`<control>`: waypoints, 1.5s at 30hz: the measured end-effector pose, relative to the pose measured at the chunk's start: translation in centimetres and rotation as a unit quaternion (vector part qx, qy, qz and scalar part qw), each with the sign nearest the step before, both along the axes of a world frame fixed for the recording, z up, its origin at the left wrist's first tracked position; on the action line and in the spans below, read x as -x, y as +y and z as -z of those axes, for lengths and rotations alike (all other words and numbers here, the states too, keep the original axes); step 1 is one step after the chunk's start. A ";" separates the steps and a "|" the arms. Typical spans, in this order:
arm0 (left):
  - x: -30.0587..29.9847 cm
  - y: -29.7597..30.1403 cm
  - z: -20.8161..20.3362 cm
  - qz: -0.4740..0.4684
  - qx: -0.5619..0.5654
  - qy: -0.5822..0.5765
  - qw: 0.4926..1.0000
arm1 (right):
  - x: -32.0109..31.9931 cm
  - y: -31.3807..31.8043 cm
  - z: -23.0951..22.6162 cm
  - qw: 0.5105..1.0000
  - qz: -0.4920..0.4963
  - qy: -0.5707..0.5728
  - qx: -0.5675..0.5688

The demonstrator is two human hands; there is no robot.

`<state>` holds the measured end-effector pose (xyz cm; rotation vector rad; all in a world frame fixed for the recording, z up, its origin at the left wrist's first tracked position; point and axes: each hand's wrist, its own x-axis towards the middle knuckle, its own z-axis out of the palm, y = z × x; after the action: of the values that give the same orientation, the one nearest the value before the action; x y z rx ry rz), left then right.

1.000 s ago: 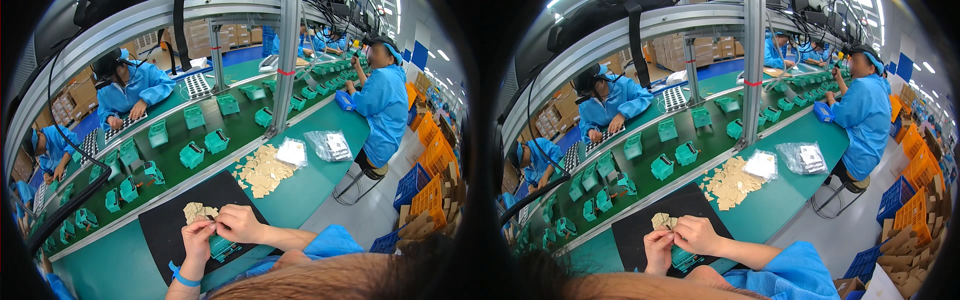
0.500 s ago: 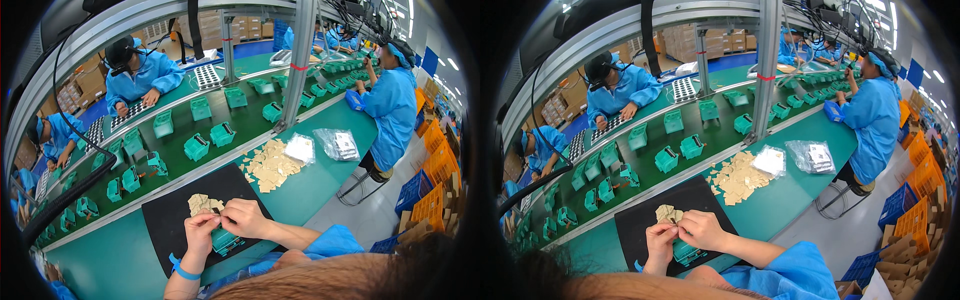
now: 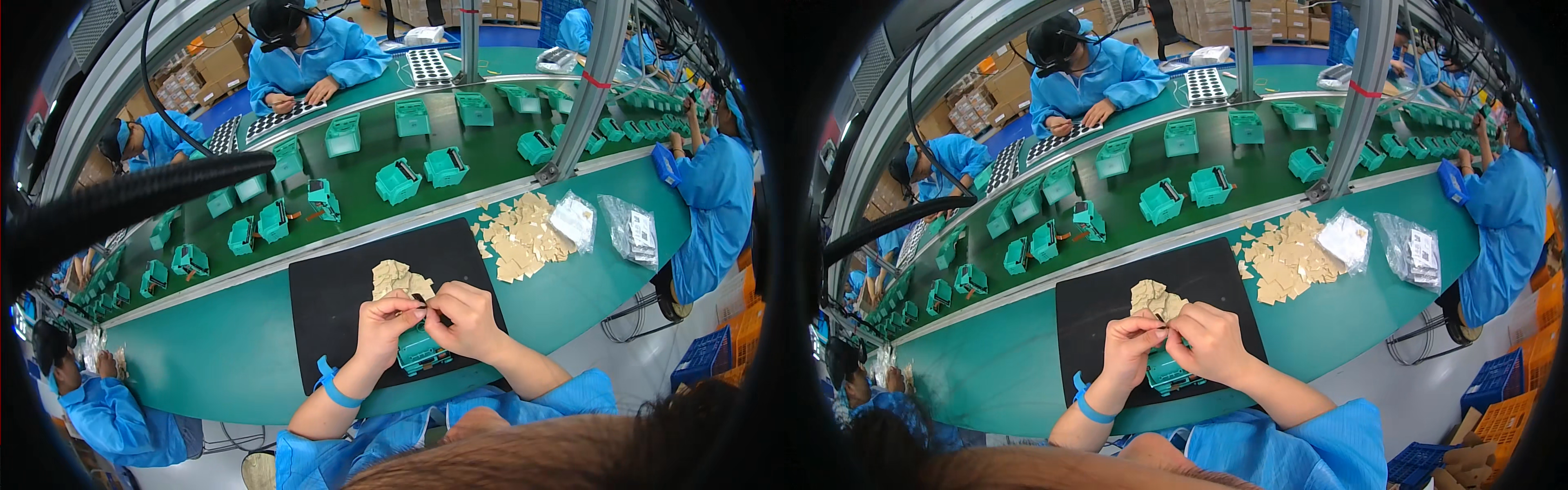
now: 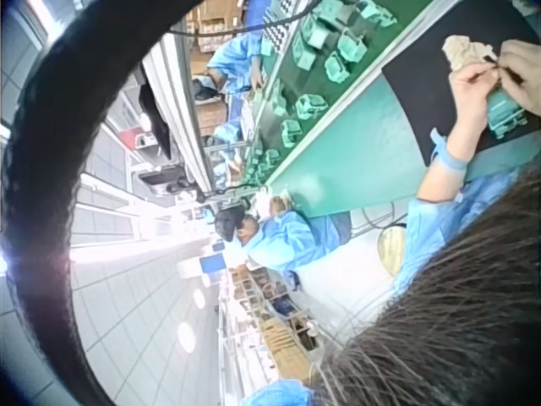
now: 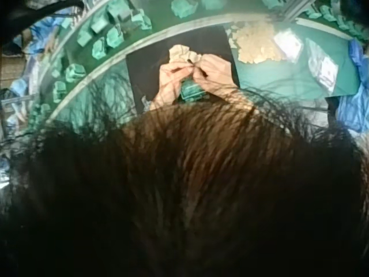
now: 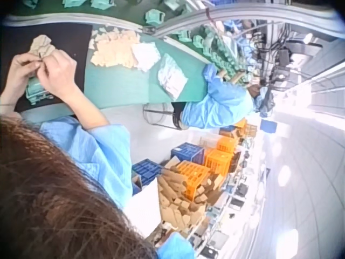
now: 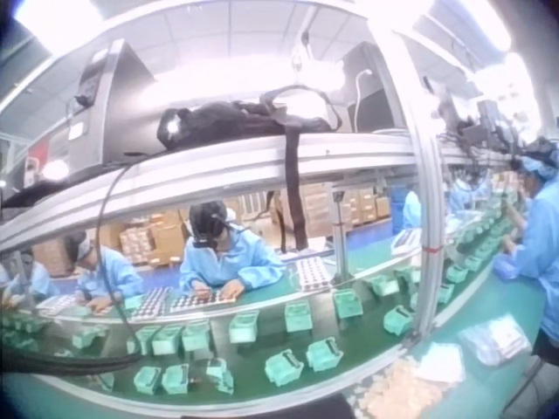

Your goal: The person assembles electronic components into a green plastic housing by hand on a factory assembly line.

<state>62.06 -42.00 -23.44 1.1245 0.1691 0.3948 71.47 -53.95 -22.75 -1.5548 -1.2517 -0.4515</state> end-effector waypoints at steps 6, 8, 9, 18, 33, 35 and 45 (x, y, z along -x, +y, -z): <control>-0.1 -0.1 0.0 -0.003 -0.011 0.005 1.000 | -0.3 -0.7 -0.3 0.999 0.041 0.014 0.023; -0.1 0.1 0.0 -0.002 -0.007 0.011 1.000 | -0.8 -1.1 -0.5 0.997 0.046 0.034 0.045; -0.1 0.2 0.0 -0.003 -0.006 0.011 1.000 | -1.3 -1.4 -0.4 0.997 0.056 0.040 0.046; -0.2 0.3 -0.9 -0.003 -0.072 0.004 0.997 | -3.8 -4.4 -1.1 0.974 0.024 0.181 0.132; 0.3 2.4 -1.6 -0.037 -0.352 -0.081 0.932 | -10.8 -6.5 2.6 0.896 0.163 0.218 0.350; -0.2 3.7 -2.3 -0.091 -0.601 -0.119 0.785 | -11.5 -7.0 2.9 0.867 0.239 0.149 0.411; -2.5 4.5 -2.6 -0.169 -0.745 -0.228 0.604 | -3.1 -2.0 -4.3 0.930 -0.227 0.112 0.268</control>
<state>64.52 -37.55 -20.86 2.6083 -0.5620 1.2820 74.59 -55.94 -18.41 -1.6222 -1.5721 0.3921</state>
